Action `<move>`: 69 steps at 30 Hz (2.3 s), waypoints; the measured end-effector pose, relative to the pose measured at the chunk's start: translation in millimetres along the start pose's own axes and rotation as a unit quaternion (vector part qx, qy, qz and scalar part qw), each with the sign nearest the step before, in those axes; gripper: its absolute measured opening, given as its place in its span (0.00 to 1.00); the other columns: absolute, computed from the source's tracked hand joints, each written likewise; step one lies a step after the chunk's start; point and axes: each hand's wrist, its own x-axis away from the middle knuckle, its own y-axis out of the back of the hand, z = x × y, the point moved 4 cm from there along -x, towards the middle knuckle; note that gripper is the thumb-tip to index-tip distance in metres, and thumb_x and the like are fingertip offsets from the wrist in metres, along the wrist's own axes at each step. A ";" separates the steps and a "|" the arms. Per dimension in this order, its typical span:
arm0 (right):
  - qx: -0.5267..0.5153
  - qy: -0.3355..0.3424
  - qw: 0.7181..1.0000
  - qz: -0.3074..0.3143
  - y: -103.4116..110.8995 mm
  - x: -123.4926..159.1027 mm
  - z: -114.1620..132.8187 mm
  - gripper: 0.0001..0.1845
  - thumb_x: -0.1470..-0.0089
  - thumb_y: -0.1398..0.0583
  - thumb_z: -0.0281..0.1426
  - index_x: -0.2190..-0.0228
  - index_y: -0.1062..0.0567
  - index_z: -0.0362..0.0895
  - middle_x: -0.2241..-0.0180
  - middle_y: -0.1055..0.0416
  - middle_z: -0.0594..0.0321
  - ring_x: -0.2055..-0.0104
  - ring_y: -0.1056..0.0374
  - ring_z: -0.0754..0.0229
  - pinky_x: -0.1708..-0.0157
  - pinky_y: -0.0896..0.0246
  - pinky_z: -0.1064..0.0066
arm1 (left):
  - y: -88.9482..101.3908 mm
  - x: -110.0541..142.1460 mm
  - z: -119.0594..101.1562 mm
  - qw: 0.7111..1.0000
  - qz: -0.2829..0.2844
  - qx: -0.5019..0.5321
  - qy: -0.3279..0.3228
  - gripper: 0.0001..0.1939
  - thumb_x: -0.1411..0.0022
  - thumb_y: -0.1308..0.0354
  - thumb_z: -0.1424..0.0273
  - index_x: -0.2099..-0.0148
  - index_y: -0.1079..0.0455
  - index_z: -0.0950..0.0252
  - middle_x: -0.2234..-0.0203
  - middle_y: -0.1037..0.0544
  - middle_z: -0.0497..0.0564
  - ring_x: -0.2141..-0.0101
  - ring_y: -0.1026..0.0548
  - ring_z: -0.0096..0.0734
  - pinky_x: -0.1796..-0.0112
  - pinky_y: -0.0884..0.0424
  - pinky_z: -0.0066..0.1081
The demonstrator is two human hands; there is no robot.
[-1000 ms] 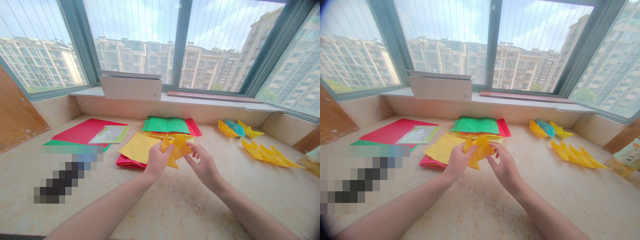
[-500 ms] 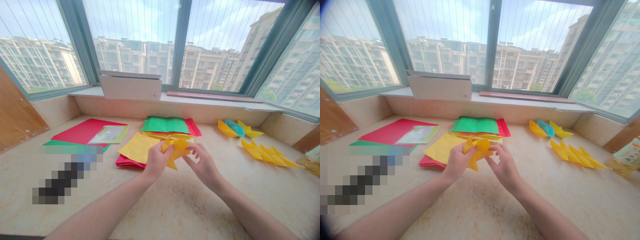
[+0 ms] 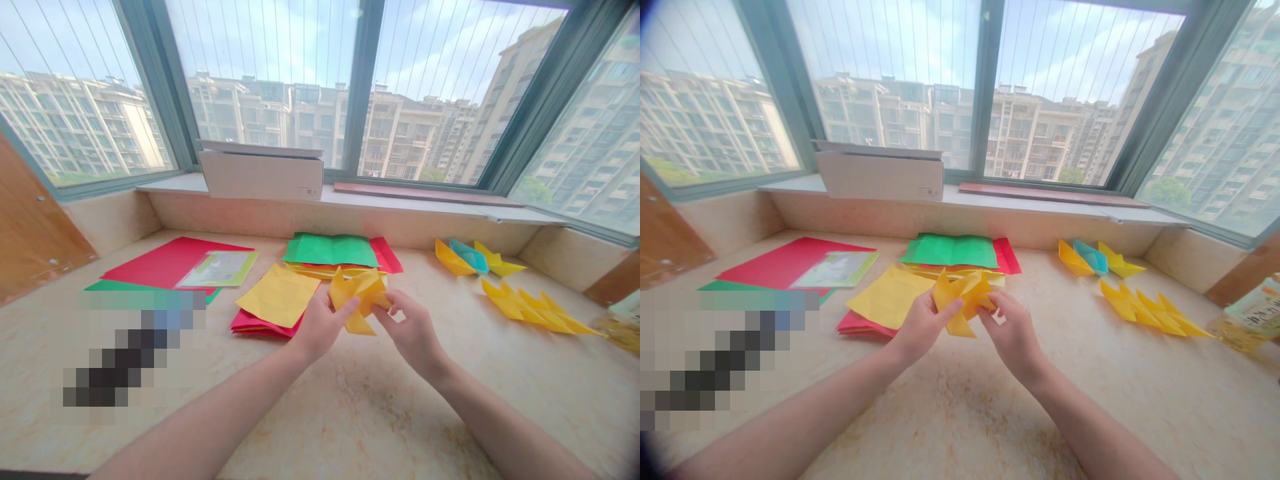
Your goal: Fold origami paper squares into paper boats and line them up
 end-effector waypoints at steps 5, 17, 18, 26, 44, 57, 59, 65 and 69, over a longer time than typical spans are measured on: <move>-0.006 0.009 1.000 -0.029 5.4 -1.7 -1.2 0.06 0.40 0.41 0.32 0.63 0.23 0.47 0.63 0.25 0.59 0.67 0.32 0.58 0.68 0.34 0.66 | -5.9 1.3 4.3 0.998 0.039 0.022 0.047 0.15 0.45 0.34 0.64 0.58 0.23 0.68 0.65 0.18 0.54 0.65 0.22 0.36 0.63 0.27 0.31; -0.007 0.110 0.992 0.062 2.8 -0.2 9.5 0.11 0.37 0.44 0.28 0.62 0.21 0.51 0.50 0.32 0.56 0.54 0.29 0.55 0.56 0.29 0.60 | -6.6 -4.0 8.6 0.968 0.052 0.223 0.104 0.23 0.47 0.30 0.63 0.51 0.25 0.68 0.57 0.19 0.59 0.56 0.21 0.41 0.55 0.26 0.37; 0.002 0.117 0.991 0.065 3.2 -0.2 8.8 0.11 0.37 0.44 0.28 0.62 0.21 0.51 0.50 0.32 0.57 0.55 0.29 0.55 0.57 0.29 0.60 | -7.0 -3.7 8.5 0.967 0.057 0.224 0.106 0.23 0.47 0.30 0.63 0.51 0.25 0.68 0.58 0.19 0.59 0.56 0.21 0.41 0.55 0.26 0.37; 0.072 0.141 0.980 0.118 -0.2 3.4 11.7 0.14 0.41 0.42 0.26 0.59 0.20 0.54 0.47 0.33 0.57 0.47 0.33 0.48 0.52 0.31 0.52 | 0.5 -1.5 11.5 0.987 0.006 0.122 0.105 0.22 0.50 0.29 0.63 0.54 0.23 0.68 0.59 0.18 0.58 0.58 0.21 0.44 0.58 0.25 0.38; -0.263 -0.066 0.954 0.129 13.0 -10.0 6.4 0.24 0.42 0.39 0.46 0.46 0.30 0.51 0.46 0.26 0.52 0.44 0.30 0.47 0.45 0.34 0.49 | -6.3 4.7 4.4 0.979 0.184 -0.014 0.084 0.14 0.44 0.35 0.65 0.57 0.21 0.66 0.64 0.19 0.56 0.64 0.22 0.39 0.64 0.27 0.30; -0.292 -0.072 0.934 0.193 0.3 -2.8 4.4 0.23 0.39 0.41 0.44 0.44 0.31 0.53 0.45 0.29 0.54 0.45 0.30 0.51 0.48 0.31 0.53 | -11.5 9.9 -1.0 0.962 0.239 0.048 0.125 0.15 0.45 0.34 0.67 0.55 0.23 0.66 0.65 0.20 0.55 0.67 0.23 0.34 0.67 0.28 0.29; -0.282 -0.049 0.938 0.193 7.4 -4.4 7.2 0.22 0.38 0.42 0.43 0.44 0.32 0.53 0.46 0.28 0.54 0.44 0.31 0.50 0.46 0.32 0.53 | -10.3 9.3 0.5 0.961 0.238 0.034 0.135 0.15 0.46 0.35 0.68 0.55 0.24 0.66 0.65 0.21 0.55 0.68 0.23 0.35 0.68 0.27 0.30; -0.128 0.007 0.974 0.186 17.2 -9.1 3.8 0.16 0.41 0.41 0.31 0.51 0.25 0.50 0.49 0.26 0.56 0.44 0.32 0.50 0.43 0.38 0.52 | -4.9 4.0 6.6 0.968 0.215 -0.023 0.130 0.15 0.47 0.40 0.73 0.55 0.26 0.67 0.64 0.22 0.55 0.66 0.23 0.36 0.66 0.27 0.31; -0.087 0.004 0.982 0.170 9.5 -10.1 -7.6 0.09 0.44 0.39 0.28 0.61 0.21 0.48 0.57 0.22 0.58 0.52 0.27 0.52 0.47 0.35 0.55 | -5.0 3.9 6.9 0.964 0.231 -0.066 0.115 0.15 0.47 0.40 0.73 0.56 0.26 0.69 0.64 0.22 0.55 0.65 0.24 0.36 0.64 0.29 0.32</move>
